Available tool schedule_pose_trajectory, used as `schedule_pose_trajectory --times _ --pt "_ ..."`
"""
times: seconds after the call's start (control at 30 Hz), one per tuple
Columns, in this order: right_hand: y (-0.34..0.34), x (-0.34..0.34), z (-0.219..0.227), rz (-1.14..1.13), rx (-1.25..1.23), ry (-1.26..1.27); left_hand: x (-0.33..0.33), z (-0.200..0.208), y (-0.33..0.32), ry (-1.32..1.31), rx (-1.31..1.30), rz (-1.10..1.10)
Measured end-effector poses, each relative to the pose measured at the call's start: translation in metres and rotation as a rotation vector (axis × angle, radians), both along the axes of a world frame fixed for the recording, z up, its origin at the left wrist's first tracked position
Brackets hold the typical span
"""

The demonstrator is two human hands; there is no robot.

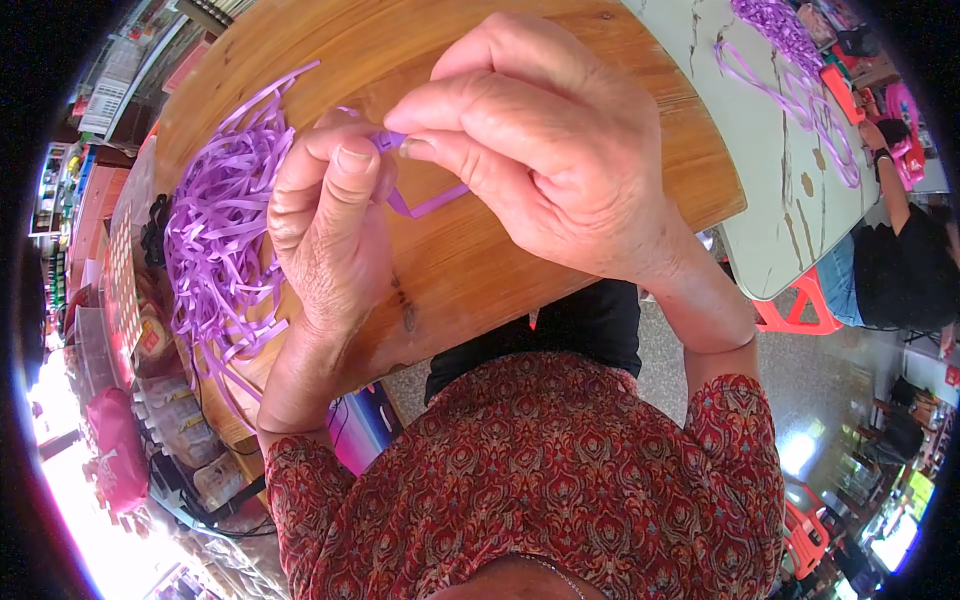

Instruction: The person is tying knots or loops in many purple plastic ribbons at a workshop table.

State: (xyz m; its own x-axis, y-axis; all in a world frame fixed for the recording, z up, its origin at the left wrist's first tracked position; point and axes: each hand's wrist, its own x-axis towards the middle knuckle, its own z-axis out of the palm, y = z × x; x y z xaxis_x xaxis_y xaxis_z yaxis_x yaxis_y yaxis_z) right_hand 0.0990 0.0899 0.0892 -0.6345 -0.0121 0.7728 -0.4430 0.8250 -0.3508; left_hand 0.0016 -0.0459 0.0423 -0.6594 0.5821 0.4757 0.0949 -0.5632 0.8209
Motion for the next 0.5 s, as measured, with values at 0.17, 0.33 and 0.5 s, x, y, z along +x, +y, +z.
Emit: schedule_pose_trajectory --times 0.17,0.33,0.5 --pt "-0.002 0.014 0.035 -0.073 0.088 -0.146 0.0 0.003 0.001 0.116 -0.021 0.027" --pt "-0.001 0.008 0.045 -0.094 -0.04 -0.246 -0.002 0.001 -0.001 0.15 -0.047 0.042" --pt "0.003 0.008 0.05 -0.056 0.026 -0.37 0.0 0.002 0.0 0.069 -0.052 0.025"
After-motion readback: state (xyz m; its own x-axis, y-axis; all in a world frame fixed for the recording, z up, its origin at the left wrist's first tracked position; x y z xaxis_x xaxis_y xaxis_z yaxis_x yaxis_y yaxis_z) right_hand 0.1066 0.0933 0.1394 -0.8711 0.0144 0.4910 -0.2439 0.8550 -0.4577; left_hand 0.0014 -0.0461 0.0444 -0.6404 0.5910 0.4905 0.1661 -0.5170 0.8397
